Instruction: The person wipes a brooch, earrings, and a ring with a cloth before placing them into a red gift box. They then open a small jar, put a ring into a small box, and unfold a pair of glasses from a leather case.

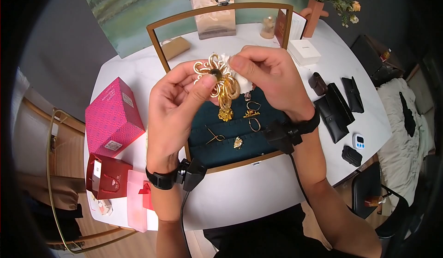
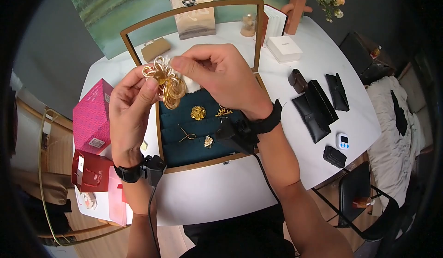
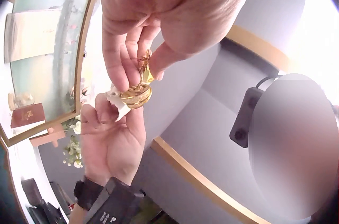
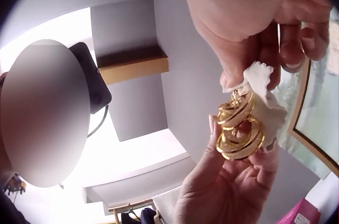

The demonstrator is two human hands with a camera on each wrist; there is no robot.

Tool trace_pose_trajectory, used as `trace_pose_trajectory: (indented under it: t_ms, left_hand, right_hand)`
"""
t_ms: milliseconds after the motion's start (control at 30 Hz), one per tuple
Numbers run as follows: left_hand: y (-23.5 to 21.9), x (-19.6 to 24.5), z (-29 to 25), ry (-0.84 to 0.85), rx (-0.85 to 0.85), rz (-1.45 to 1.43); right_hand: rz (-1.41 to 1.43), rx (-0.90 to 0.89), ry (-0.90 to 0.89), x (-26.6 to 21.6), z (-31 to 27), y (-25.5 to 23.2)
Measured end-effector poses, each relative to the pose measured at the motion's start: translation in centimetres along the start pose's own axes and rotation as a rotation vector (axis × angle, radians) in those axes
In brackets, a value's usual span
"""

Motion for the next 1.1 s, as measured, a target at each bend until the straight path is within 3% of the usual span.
trace_pose_trajectory:
  t_ms: [67, 133, 167, 267, 367, 433, 500, 567, 667, 767, 833, 933, 1100]
  left_hand:
    - [-0.4, 0.0, 0.0, 0.01, 0.011, 0.009]
    - [-0.5, -0.2, 0.0, -0.024, -0.044, 0.021]
    - [-0.6, -0.1, 0.0, -0.023, -0.042, 0.022]
    - [-0.4, 0.0, -0.1, -0.026, -0.04, 0.01]
    - [0.0, -0.6, -0.4, -0.092, -0.056, 0.038]
    - [0.1, -0.8, -0.5, -0.141, -0.044, 0.105]
    - [0.0, -1.0, -0.7, -0.166, -0.078, 0.169]
    - [0.2, -1.5, -0.7, -0.191, -0.112, 0.233]
    - [0.3, -1.3, -0.1, -0.096, -0.043, 0.129]
    - [0.9, -1.0, 0.1, -0.011, -0.043, 0.254]
    - [0.9, 0.3, -0.2, 0.145, 0.063, 0.474]
    - [1.0, 1.2, -0.6, 0.21, 0.185, 0.683]
    - [1.1, 1.0, -0.5, 0.291, 0.218, 0.723]
  right_hand:
    - [0.004, 0.042, 0.052, 0.6, 0.1, -0.3]
    - [0.101, 0.333, 0.012, 1.0, 0.1, -3.1]
    - [0.101, 0.331, 0.011, 0.9, 0.2, -3.3]
    - [0.102, 0.253, -0.008, 0.6, 0.2, -3.2]
    - [0.042, 0.035, -0.196, -0.6, 0.2, -0.8]
    - [-0.062, 0.01, -0.183, -0.9, 0.0, -0.7]
    - [-0.227, -0.063, -0.061, -0.3, -0.1, -0.4]
    - [-0.181, -0.077, -0.006, 0.3, -0.1, -0.6]
    - [-0.047, -0.068, 0.058, 1.0, 0.0, -0.8]
    - [0.076, -0.028, 0.042, 1.1, 0.2, -0.7]
    - [0.113, -0.009, 0.017, 1.1, 0.3, -0.8]
    - [0.07, -0.004, 0.002, 1.1, 0.3, -0.7]
    - [0.227, -0.046, 0.034, 1.2, 0.2, 0.1]
Point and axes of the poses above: each hand's wrist, its own z-axis towards the middle knuckle, its own y-axis out of the palm, x = y × z, the point moved 9 cm from there along z, towards the middle knuckle, and after that the axes turned 9 degrees about z, right-handed, at the moved point
